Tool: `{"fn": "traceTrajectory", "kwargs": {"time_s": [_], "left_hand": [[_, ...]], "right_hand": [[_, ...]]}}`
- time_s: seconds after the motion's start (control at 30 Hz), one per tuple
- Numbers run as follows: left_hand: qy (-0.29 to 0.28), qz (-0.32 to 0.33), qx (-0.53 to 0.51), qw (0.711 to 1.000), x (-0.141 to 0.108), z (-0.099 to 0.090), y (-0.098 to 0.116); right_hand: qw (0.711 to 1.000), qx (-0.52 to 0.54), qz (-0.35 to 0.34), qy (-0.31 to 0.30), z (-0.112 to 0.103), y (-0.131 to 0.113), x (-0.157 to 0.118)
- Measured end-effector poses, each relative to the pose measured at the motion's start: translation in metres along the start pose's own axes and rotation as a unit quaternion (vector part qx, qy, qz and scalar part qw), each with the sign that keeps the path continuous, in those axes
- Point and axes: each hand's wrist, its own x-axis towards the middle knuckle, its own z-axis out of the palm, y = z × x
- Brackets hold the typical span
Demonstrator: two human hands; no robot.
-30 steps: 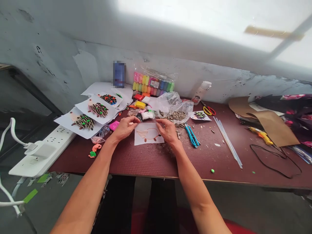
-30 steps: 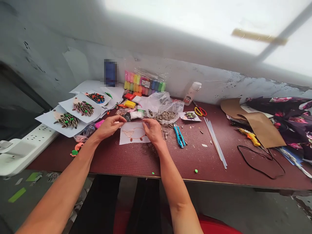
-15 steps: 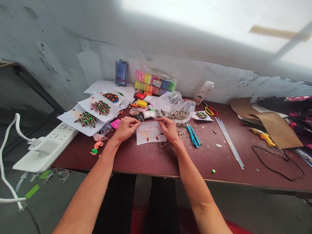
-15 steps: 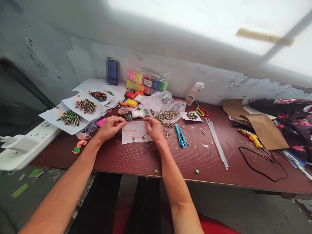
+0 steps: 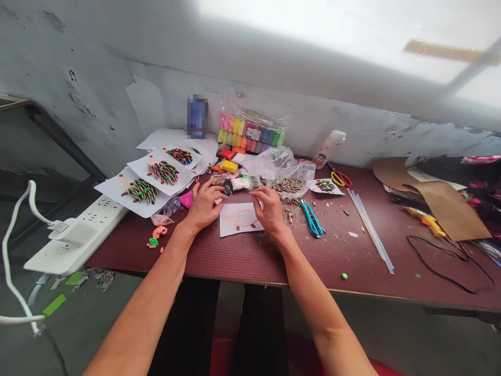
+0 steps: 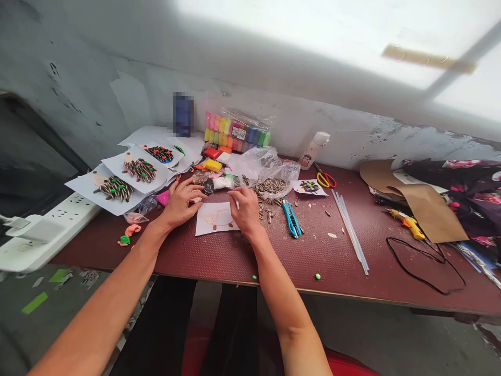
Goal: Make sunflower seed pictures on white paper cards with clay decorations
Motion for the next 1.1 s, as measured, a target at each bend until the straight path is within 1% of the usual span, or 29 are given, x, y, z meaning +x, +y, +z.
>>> {"fn": "traceTrajectory", "kwargs": {"time_s": [0.07,0.13,0.23,0.4,0.6,0.77,0.87,1.0,1.1], "left_hand": [[-0.002,0.005,-0.001,1.000,-0.001,-0.001,0.001],[-0.007,0.010,-0.003,1.000,-0.001,-0.003,0.002],[-0.006,0.011,-0.011,1.000,-0.002,-0.004,0.003],[-0.012,0.010,-0.009,1.000,-0.004,0.000,0.002],[0.001,0.025,-0.013,1.000,-0.006,0.000,0.003],[-0.025,0.025,-0.005,0.999,-0.009,0.000,0.004],[-0.027,0.020,-0.003,0.999,-0.009,0.002,0.004],[-0.020,0.018,-0.007,1.000,-0.009,0.004,0.003],[-0.021,0.019,-0.006,1.000,-0.009,0.004,0.003]], "right_hand": [[0.997,0.001,-0.052,-0.054,0.001,-0.011,-0.004],[0.989,-0.004,-0.090,-0.114,0.004,-0.021,-0.008],[0.983,-0.010,-0.102,-0.155,0.008,-0.030,-0.016],[0.983,-0.024,-0.077,-0.165,0.009,-0.033,-0.024],[0.980,-0.030,-0.077,-0.183,0.010,-0.034,-0.025],[0.977,-0.031,-0.074,-0.199,0.011,-0.037,-0.024],[0.975,-0.031,-0.070,-0.208,0.011,-0.039,-0.024],[0.976,-0.017,-0.065,-0.206,0.012,-0.040,-0.025],[0.979,0.004,-0.062,-0.193,0.013,-0.039,-0.025]]}}
